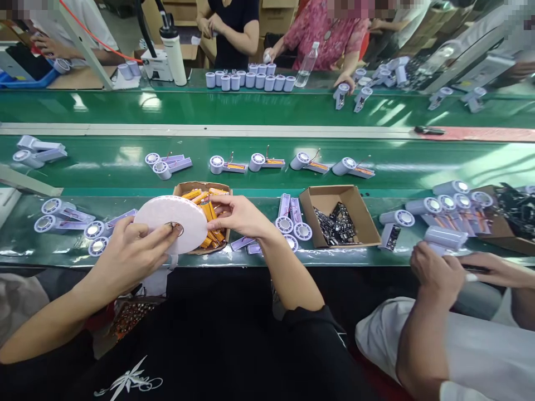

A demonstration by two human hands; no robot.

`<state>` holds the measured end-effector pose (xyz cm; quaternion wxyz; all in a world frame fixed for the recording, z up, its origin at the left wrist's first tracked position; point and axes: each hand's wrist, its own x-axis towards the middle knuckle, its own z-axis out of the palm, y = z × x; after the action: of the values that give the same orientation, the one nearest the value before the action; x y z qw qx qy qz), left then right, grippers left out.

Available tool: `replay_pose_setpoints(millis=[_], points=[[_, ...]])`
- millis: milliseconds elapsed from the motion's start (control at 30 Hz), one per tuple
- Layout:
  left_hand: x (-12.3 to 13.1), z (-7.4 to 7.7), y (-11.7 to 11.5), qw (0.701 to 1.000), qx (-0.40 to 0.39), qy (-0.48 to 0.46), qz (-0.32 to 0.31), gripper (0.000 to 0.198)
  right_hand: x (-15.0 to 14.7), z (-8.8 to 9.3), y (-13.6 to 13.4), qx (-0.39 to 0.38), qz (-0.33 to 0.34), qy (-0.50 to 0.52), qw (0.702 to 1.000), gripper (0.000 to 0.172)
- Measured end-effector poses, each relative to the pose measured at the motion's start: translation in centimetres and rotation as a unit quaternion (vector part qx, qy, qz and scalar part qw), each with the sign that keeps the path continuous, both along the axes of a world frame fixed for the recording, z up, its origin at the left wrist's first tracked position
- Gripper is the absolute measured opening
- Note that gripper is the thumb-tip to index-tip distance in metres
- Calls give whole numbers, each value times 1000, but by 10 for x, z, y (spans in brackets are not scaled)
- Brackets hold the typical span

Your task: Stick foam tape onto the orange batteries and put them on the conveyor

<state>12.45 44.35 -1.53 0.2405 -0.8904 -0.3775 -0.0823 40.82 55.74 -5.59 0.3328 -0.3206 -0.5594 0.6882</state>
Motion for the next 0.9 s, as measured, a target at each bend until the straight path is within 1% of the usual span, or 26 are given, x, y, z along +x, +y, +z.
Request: replay_pose_setpoints(millis=[67, 100, 167, 233, 267, 367, 467, 533, 600, 633, 700, 733, 767, 800, 833, 867, 900], points=[[4, -1, -1, 1000, -17, -23, 6, 40, 0, 0, 1, -6, -5, 5, 1000, 72], [6, -3, -1, 999, -24, -41, 12, 42, -1, -3, -1, -15, -27, 22, 999, 72], [10, -10, -2, 997, -39, -63, 25, 43, -9, -12, -9, -38, -109, 76, 990, 71], [13, -19, 0, 996, -47, -66, 27, 43, -19, -25, -20, -56, -201, 128, 970, 72], [15, -23, 2, 996, -49, -68, 24, 43, -24, -32, -26, -60, -235, 143, 960, 73], [18, -35, 7, 994, -47, -97, 22, 46, -39, -47, -40, -60, -292, 157, 942, 78], [24, -44, 6, 988, -35, -147, 36, 48, -42, -52, -41, -54, -343, 177, 921, 75], [28, -51, 3, 985, -42, -167, 28, 47, -31, -48, -31, -38, -351, 165, 921, 70], [28, -59, 2, 985, -90, -149, -12, 46, -10, -41, -13, 11, -362, 136, 922, 64], [26, -62, 4, 983, -123, -131, -28, 48, 1, -37, -4, 43, -377, 125, 917, 62], [18, -66, 15, 975, -194, -103, -33, 58, 18, -34, 7, 89, -410, 114, 901, 63], [14, -66, 23, 968, -228, -100, -27, 67, 21, -35, 8, 93, -416, 112, 898, 66], [10, -64, 30, 960, -256, -107, -25, 75, 20, -37, 4, 84, -411, 109, 901, 71], [8, -61, 37, 952, -276, -126, -31, 77, 16, -40, -3, 69, -399, 103, 909, 74], [8, -57, 42, 945, -284, -157, -42, 73, 9, -44, -13, 52, -384, 94, 917, 76], [11, -53, 45, 940, -274, -199, -48, 60, 2, -48, -24, 37, -371, 84, 924, 76], [16, -49, 45, 937, -244, -248, -47, 44, -6, -50, -36, 26, -365, 72, 928, 75]])
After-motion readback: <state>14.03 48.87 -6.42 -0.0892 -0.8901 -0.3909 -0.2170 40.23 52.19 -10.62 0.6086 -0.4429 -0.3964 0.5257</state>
